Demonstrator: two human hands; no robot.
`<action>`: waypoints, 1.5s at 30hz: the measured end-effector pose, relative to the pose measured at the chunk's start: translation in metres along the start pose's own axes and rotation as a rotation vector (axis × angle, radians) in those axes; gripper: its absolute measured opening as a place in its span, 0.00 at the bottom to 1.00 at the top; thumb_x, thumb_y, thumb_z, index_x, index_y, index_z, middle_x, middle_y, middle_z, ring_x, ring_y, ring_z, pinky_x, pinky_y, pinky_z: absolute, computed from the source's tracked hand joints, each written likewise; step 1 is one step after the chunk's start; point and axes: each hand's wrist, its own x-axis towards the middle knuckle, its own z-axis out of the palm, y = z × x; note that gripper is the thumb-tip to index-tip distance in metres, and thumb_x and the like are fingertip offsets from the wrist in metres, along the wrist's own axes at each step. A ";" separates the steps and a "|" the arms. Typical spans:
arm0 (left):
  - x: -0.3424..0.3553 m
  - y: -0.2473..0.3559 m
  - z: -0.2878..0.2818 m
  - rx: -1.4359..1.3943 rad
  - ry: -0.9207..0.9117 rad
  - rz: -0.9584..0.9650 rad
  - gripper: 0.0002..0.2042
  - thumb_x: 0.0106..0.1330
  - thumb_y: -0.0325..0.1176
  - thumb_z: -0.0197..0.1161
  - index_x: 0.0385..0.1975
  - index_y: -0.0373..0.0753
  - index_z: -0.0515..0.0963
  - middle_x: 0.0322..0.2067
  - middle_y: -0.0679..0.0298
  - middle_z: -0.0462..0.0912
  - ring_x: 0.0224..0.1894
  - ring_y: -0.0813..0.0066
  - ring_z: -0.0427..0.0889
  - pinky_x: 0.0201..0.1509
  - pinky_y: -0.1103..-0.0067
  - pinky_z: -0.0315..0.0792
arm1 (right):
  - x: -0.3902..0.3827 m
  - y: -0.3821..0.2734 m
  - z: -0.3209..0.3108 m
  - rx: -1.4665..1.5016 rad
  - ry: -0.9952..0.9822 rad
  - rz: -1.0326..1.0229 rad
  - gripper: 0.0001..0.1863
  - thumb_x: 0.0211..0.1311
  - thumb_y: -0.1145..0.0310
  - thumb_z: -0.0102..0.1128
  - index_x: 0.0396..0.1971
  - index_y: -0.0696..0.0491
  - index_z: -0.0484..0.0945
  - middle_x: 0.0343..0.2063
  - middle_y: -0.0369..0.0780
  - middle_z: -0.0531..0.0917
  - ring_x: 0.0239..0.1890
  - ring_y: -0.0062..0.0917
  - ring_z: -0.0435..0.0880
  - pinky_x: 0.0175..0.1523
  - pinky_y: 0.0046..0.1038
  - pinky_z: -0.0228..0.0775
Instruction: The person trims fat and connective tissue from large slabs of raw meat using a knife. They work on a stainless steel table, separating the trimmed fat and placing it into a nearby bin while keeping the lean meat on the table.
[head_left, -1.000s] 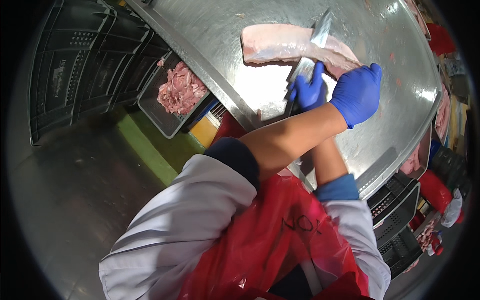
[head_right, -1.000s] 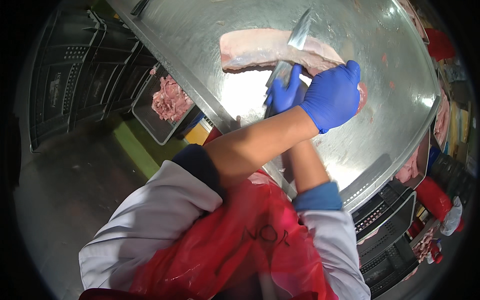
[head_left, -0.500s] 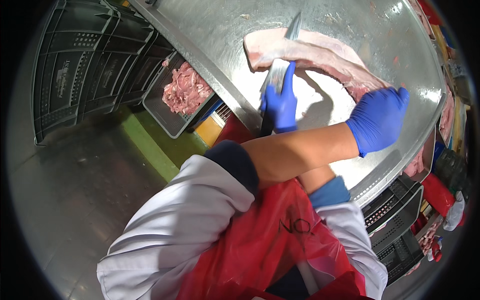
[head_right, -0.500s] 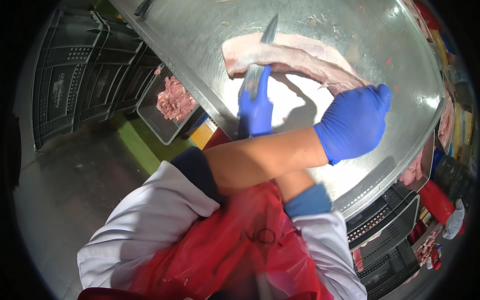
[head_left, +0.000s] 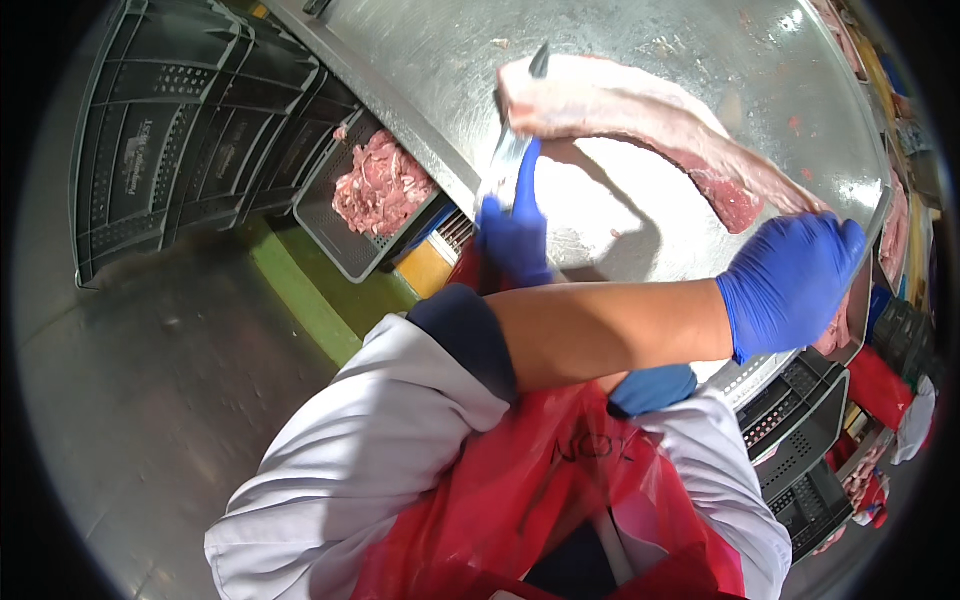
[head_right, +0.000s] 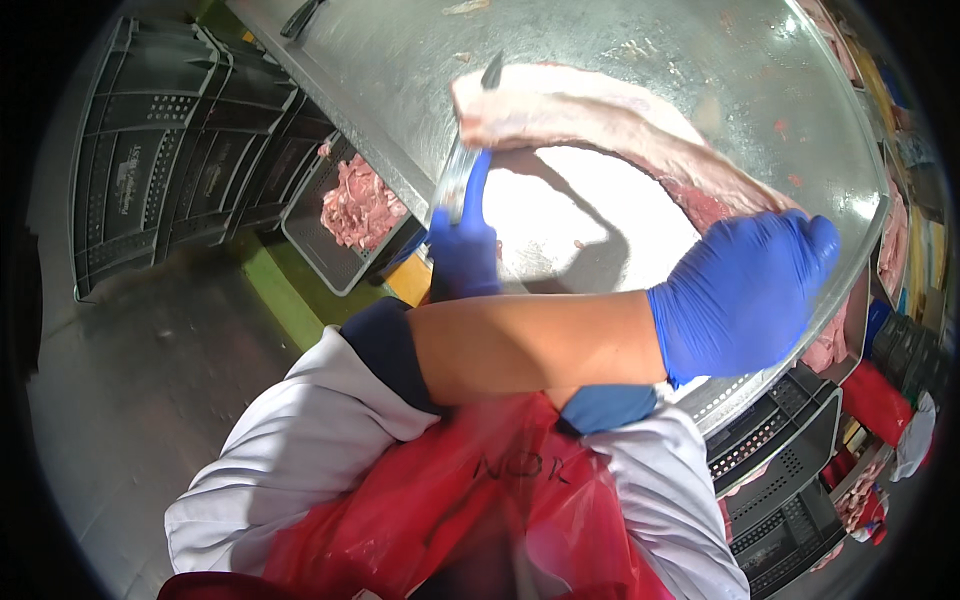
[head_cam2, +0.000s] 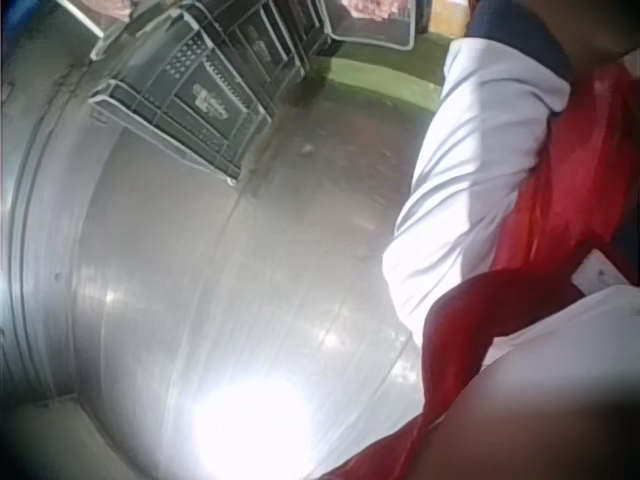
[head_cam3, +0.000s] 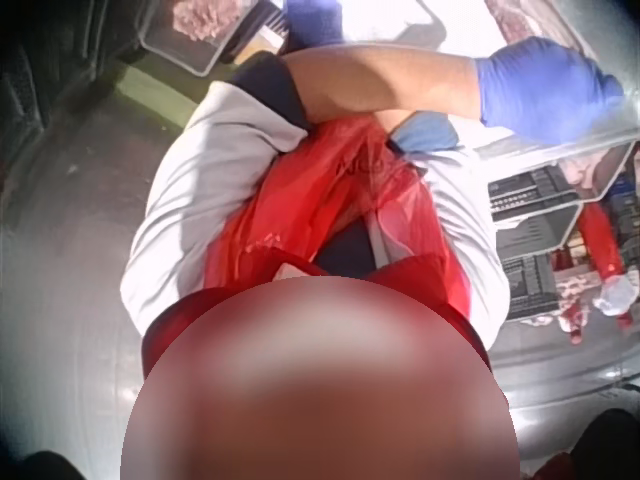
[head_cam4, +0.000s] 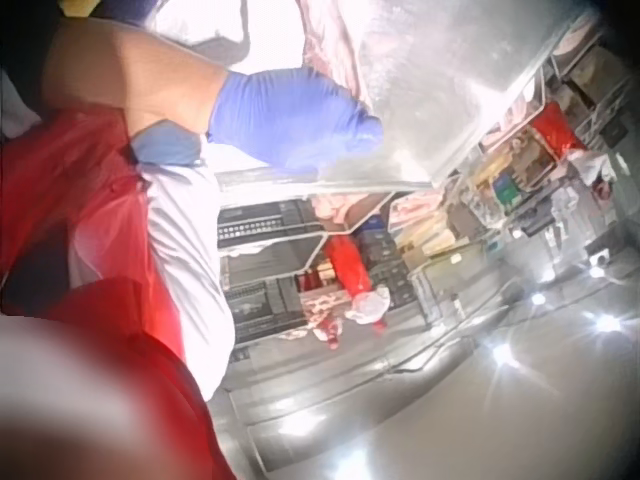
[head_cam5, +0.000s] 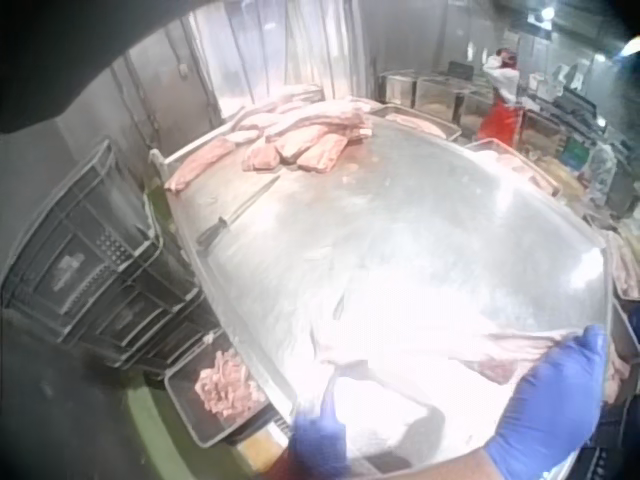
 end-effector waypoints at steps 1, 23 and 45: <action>0.007 0.007 -0.003 -0.004 0.010 0.003 0.28 0.43 0.40 0.75 0.38 0.29 0.68 0.31 0.48 0.78 0.34 0.51 0.82 0.39 0.65 0.77 | -0.008 0.005 0.000 0.030 0.001 -0.029 0.12 0.66 0.74 0.52 0.48 0.56 0.68 0.28 0.43 0.82 0.20 0.21 0.79 0.24 0.27 0.74; -0.111 0.184 0.127 -0.560 -0.993 0.469 0.20 0.59 0.39 0.63 0.50 0.40 0.79 0.40 0.53 0.83 0.45 0.55 0.83 0.53 0.61 0.75 | -0.036 -0.019 -0.204 0.153 0.169 0.201 0.41 0.69 0.69 0.55 0.78 0.30 0.48 0.25 0.34 0.81 0.22 0.17 0.78 0.26 0.25 0.76; 0.025 -0.250 -0.087 0.586 -0.911 0.071 0.28 0.57 0.50 0.64 0.57 0.46 0.74 0.54 0.54 0.74 0.55 0.50 0.74 0.58 0.57 0.70 | 0.031 -0.004 -0.256 0.037 0.597 0.282 0.44 0.65 0.79 0.49 0.79 0.36 0.46 0.28 0.40 0.83 0.19 0.20 0.79 0.23 0.26 0.76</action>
